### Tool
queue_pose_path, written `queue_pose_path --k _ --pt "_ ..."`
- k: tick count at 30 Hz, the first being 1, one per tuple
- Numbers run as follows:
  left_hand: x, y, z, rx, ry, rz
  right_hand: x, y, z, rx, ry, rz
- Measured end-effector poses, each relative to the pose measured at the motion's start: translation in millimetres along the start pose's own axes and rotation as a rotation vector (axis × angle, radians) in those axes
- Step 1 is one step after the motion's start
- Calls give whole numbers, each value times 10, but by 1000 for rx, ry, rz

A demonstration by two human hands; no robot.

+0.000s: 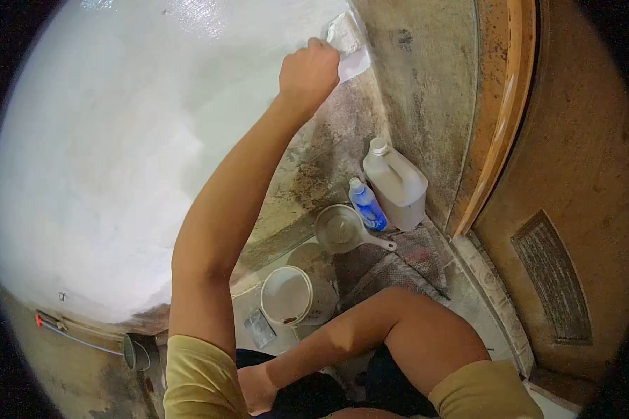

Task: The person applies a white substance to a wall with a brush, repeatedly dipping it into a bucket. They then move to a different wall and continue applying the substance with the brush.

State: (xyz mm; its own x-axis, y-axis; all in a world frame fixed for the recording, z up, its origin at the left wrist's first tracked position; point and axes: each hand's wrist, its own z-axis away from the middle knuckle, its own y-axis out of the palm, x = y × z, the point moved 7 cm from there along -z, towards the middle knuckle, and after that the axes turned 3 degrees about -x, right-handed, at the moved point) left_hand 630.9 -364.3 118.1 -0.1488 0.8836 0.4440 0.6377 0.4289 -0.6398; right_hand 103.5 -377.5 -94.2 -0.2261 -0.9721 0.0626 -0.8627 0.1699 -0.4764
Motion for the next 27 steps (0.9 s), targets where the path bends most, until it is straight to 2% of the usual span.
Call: queue_pose_path --k 2,6,9,11,12,14,18,20,24,26,27 --pt "-44 1 -121 6 20 -2 47 -151 15 -29 -109 99" --pt "-104 1 -226 -7 81 -38 57 -245 -16 -59 -108 95" --pt "-153 7 -262 -23 95 -86 138 -456 -18 -118 -182 125" --pt "-206 -23 -312 16 92 -65 84 -391 -19 74 -99 4" --pt "-230 -36 -330 46 90 -42 78 -434 -6 69 -100 2" --pt "-266 -16 -344 19 125 -48 39 -454 18 260 -6 -67" --pt "-295 10 -325 -25 202 -55 34 -493 52 208 -76 30" --pt "-227 1 -316 -14 203 -34 62 -535 34 107 -180 45" --pt "-223 -16 -339 -16 176 12 39 -450 35 221 -166 50" --pt "-253 -10 -387 -31 155 23 73 -428 39 -2 -194 111" --pt "-265 -19 -410 -39 138 40 69 -332 31 9 -191 107"
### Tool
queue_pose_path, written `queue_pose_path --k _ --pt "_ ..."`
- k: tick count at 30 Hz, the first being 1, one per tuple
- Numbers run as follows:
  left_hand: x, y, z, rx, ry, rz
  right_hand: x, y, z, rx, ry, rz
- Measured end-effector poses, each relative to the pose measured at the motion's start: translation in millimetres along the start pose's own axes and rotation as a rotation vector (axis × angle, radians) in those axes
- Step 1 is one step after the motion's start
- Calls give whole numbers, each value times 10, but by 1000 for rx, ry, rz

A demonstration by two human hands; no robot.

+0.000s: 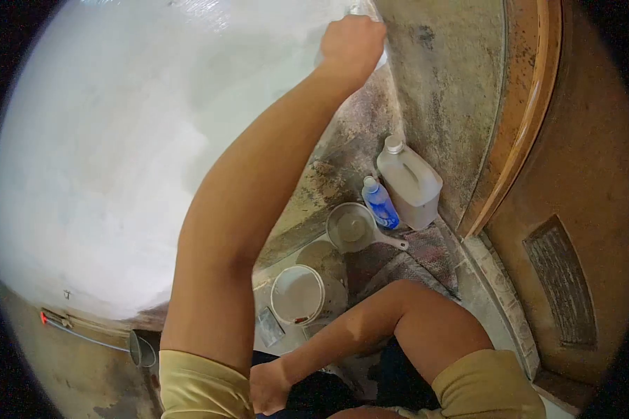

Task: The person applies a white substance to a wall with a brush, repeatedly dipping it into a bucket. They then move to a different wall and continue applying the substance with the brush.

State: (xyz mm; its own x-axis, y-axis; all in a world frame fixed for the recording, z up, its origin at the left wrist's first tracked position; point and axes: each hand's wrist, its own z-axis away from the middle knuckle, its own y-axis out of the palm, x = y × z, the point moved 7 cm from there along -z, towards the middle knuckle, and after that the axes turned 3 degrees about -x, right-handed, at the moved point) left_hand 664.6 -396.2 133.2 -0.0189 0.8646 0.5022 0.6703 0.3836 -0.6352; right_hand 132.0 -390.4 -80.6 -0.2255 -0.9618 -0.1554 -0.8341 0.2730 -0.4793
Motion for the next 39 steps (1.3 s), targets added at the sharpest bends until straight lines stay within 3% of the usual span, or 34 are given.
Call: queue_pose_path --k 3,5,9,11,12,14,18,20,21,23,24,29,33,35,39 --pt "62 -49 0 27 -28 23 64 261 -125 -77 -63 -4" --pt "84 -128 32 42 -41 12 0 763 -159 415 42 -57" --pt "186 -243 235 92 -41 11 -2 588 -203 282 -72 35" --pt "206 -280 319 122 -59 -5 89 183 -210 -2 -70 77" --pt "218 -300 341 134 -66 -18 119 141 -235 -3 -75 78" --pt "221 -325 345 148 -70 -42 91 278 -233 199 -13 37" --pt "66 -240 252 137 -39 -39 134 320 -275 19 -90 56" --pt "-27 -156 196 122 -38 -34 108 592 -243 244 -70 105" --pt "-74 -128 166 100 -31 -41 163 650 -222 247 -71 105" --pt "-85 -104 113 75 -23 -53 -46 543 -202 -123 432 -861" --pt "-60 -85 114 80 -32 -56 -34 559 -204 -126 429 -864" --pt "141 -85 260 124 -62 -93 263 332 -320 56 25 -34" --pt "302 -186 429 168 -80 -111 328 123 -371 77 -61 -28" --pt "435 -222 551 220 -88 -111 419 52 -359 30 -244 144" --pt "719 -330 893 215 -94 -138 430 -131 -348 63 -170 138"
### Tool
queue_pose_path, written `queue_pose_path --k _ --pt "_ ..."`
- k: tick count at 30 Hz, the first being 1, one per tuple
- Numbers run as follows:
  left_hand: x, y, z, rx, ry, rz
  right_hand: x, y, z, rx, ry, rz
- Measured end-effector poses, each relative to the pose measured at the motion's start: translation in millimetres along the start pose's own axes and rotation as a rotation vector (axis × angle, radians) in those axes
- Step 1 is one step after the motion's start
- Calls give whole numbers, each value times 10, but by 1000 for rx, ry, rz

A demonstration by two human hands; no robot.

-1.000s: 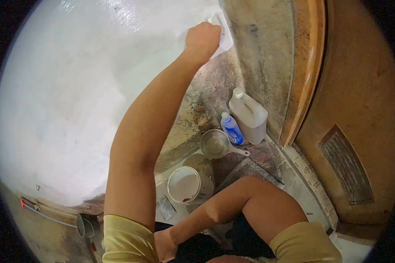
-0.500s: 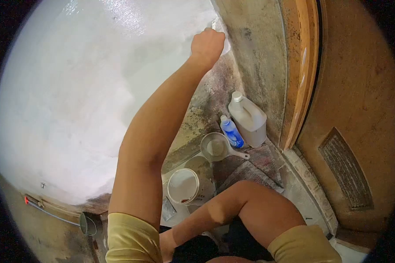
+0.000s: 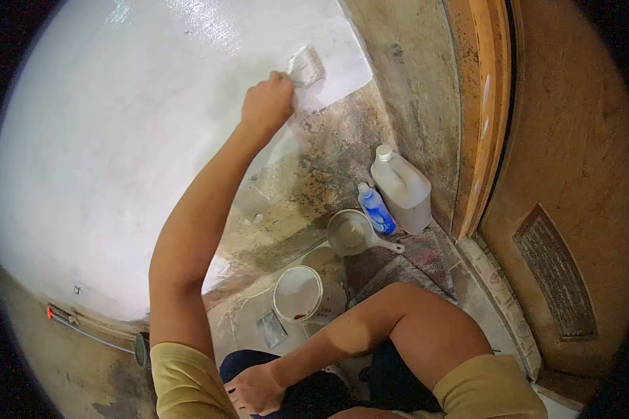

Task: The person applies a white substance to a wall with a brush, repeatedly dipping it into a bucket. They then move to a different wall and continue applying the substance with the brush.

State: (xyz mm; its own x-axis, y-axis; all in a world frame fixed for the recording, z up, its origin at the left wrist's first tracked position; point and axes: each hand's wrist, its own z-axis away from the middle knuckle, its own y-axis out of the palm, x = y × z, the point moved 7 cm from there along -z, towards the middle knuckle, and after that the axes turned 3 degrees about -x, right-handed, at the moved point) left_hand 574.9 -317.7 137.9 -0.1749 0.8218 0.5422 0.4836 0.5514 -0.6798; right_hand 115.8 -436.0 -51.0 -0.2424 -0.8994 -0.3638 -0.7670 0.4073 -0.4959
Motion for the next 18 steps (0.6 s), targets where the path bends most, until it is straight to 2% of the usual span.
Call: queue_pose_path --k 2,4,9,13,14,16,18 --pt "192 -13 189 -26 -28 -41 -25 -22 12 82 27 -168" --pt "357 -72 433 -75 -14 -65 -25 -64 19 57 28 -152" --pt "714 -180 1083 -33 -96 -99 -26 -80 87 0 24 -137" --pt "797 -240 1697 18 -141 -62 -23 -1 128 109 33 -103" --pt "769 -249 1859 61 -167 -60 -21 46 131 157 58 -110" --pt "694 -210 2270 132 -203 -46 -28 14 150 116 57 -110" --pt "554 -39 2748 265 -147 -1 -44 -23 184 80 47 -100"
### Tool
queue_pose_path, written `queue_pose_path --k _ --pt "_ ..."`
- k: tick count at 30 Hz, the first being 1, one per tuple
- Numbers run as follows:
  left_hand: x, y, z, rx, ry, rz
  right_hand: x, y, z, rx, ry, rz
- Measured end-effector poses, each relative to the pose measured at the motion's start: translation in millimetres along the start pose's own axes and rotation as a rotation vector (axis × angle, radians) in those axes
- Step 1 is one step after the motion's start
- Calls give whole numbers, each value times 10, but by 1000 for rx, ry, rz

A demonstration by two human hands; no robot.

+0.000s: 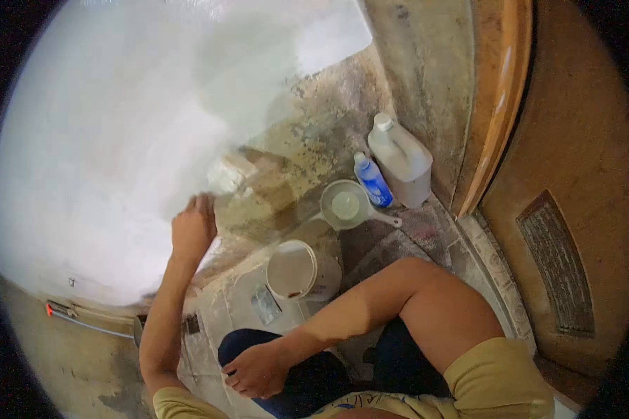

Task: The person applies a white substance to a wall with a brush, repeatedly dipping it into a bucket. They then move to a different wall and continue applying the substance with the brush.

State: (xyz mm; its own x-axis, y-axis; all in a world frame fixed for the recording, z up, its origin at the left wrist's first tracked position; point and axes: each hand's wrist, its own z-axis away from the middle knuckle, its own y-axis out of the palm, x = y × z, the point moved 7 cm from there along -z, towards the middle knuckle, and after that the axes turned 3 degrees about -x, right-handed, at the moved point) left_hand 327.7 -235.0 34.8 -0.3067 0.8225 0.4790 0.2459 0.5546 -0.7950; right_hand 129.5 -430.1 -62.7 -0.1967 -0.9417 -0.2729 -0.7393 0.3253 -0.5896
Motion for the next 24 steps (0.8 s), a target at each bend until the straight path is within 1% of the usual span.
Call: queue_pose_path --k 1,3,4,6,8,9,11,12,14,16,18,22,24 --pt "73 266 248 147 -112 71 -2 -53 11 -9 7 -24" --pt "-70 528 625 391 -135 207 34 -153 15 3 17 7" --pt "-88 625 763 414 -156 219 47 -140 21 21 41 -19" --pt "-242 980 1075 619 -50 369 106 -195 36 -12 41 -29" --pt "-286 1461 1317 746 -27 414 151 -246 35 -13 34 -5" --pt "-331 1565 1361 797 -25 394 170 -281 29 -25 38 -38" --pt "-468 1776 1386 906 -18 384 217 -334 19 -8 27 21" --pt "-548 1876 1400 963 -11 394 251 -369 4 -13 32 0" --pt "-711 2036 1392 985 -16 450 300 -369 2 69 26 -12" --pt "-915 2238 1383 944 47 468 327 -375 4 66 28 -16" --pt "-1137 2430 1358 991 136 438 344 -345 1 36 42 -17" --pt "-1424 2643 1339 966 162 466 386 -191 -38 30 15 -23" --pt "-1501 2728 1345 989 147 409 391 -170 -79 38 4 -28"
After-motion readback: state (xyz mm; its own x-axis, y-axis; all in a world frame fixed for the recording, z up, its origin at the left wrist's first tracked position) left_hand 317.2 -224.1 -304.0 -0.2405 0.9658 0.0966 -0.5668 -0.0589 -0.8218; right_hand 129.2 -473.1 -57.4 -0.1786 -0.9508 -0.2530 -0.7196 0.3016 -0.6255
